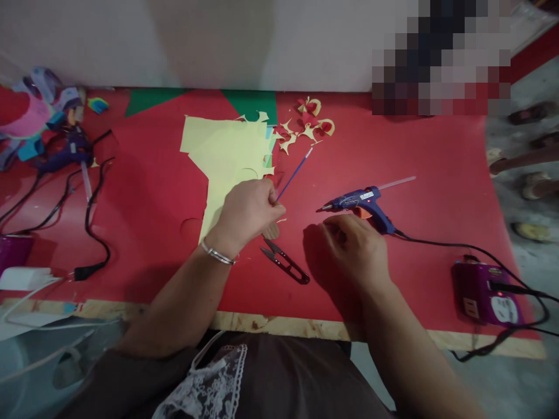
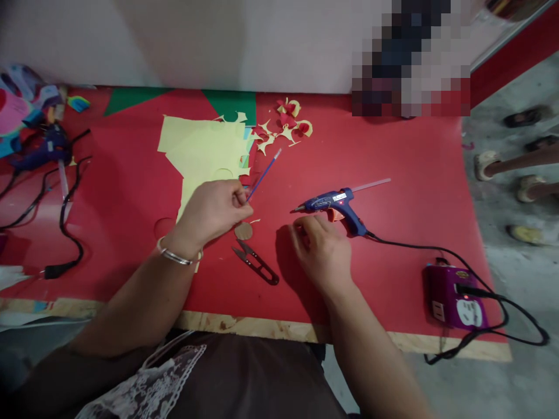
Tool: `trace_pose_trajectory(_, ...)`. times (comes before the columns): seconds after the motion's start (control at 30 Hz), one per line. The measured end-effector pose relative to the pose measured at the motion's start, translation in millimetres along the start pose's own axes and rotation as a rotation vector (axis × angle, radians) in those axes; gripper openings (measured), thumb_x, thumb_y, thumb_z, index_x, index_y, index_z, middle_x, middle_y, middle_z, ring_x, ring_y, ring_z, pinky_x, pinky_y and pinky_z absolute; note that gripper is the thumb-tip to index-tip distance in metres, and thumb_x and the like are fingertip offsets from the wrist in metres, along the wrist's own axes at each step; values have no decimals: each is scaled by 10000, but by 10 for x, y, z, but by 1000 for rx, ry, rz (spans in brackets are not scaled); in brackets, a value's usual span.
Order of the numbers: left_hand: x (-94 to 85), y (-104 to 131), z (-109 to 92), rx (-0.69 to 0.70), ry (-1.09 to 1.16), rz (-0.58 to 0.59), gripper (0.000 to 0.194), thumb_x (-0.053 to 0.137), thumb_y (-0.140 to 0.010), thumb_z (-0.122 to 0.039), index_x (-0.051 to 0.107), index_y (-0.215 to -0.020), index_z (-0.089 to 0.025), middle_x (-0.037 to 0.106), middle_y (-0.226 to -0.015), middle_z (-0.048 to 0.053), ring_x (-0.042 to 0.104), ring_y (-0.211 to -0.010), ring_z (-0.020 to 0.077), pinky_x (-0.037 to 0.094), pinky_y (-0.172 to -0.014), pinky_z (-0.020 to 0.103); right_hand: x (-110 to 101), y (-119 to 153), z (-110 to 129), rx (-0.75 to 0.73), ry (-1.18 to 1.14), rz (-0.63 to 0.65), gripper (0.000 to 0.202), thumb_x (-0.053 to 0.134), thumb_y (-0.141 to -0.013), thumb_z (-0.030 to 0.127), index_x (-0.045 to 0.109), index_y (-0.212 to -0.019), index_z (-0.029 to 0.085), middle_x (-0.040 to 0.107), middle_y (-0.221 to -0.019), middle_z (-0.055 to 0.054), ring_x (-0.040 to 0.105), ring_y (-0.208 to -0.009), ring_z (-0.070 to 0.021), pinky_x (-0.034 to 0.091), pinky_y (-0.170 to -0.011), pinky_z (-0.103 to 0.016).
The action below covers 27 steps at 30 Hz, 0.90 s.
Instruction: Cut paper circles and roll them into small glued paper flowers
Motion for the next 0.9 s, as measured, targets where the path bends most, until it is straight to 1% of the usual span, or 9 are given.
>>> trace_pose_trajectory(0.1,-140,206,34,-22,131,-45,76,659,-791,-213,598,-745,-216,712,-769,-4,644,-701,165,438,-619,307,-254,-35,-238,108,112,-135,172,643,-1001,357,741,-960,222,729,-831,-66,624,-712,-216,446,-686,-358)
trace_pose_trajectory(0.2,-115,404,3,31,194,-32,93,669,-813,-207,591,-762,-212,685,-753,-19,623,-688,143,442,-633,292,-448,-44,-512,199,253,-214,101,720,-930,298,739,-967,206,719,-882,-111,611,-834,-281,446,-787,-425)
trace_pose_trajectory(0.3,98,556,-116,160,118,117,65,657,-829,-182,610,-792,-207,695,-792,-9,624,-714,149,414,-631,303,-462,-44,-742,190,284,-159,83,721,-902,256,725,-976,217,705,-925,-126,585,-863,-306,417,-813,-460)
trace_pose_trajectory(0.43,448,663,-411,442,-106,258,78,625,-888,-142,630,-823,-184,721,-866,51,667,-838,221,386,-648,351,-381,-15,-992,201,238,-105,166,760,-880,295,698,-1025,241,699,-903,-96,587,-760,-277,376,-675,-392)
trace_pose_trajectory(0.57,645,595,-559,554,-156,317,134,578,-950,-98,659,-874,-173,725,-910,76,670,-841,235,405,-673,376,-412,6,-1084,147,220,-229,169,765,-899,385,686,-965,251,662,-789,-55,551,-655,-246,321,-594,-359)
trace_pose_trajectory(0.7,432,440,-296,413,-71,155,226,496,-1029,-115,704,-1097,-173,737,-1106,105,679,-1012,245,481,-769,369,-526,-7,-959,116,250,-300,187,727,-935,427,710,-999,253,660,-849,-73,573,-721,-282,457,-683,-456)
trace_pose_trajectory(0.77,266,402,-43,273,-29,50,205,507,-1048,-176,711,-1044,-187,728,-1111,100,670,-1058,252,502,-817,372,-592,-16,-827,149,235,-332,173,700,-962,398,718,-1038,244,680,-937,-112,612,-787,-309,505,-765,-529)
trace_pose_trajectory(0.83,179,410,165,198,4,28,144,571,-1035,-234,711,-1040,-200,716,-1082,84,665,-1051,251,511,-835,376,-625,-22,-667,161,182,-371,167,668,-992,397,727,-1041,249,695,-976,-123,631,-816,-310,517,-780,-522)
trace_pose_trajectory(0.9,170,435,286,181,32,47,139,642,-1013,-307,708,-1068,-197,700,-1075,82,657,-1065,260,520,-855,387,-548,-47,-506,118,100,-299,169,662,-1005,400,730,-999,245,698,-914,-93,632,-765,-272,517,-756,-477)
Point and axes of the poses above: each hand's wrist, its own y-axis away from the middle knuckle, its own x-axis out of the palm, z = x × y, the point moved 5 cm from there along -y, towards the middle knuckle
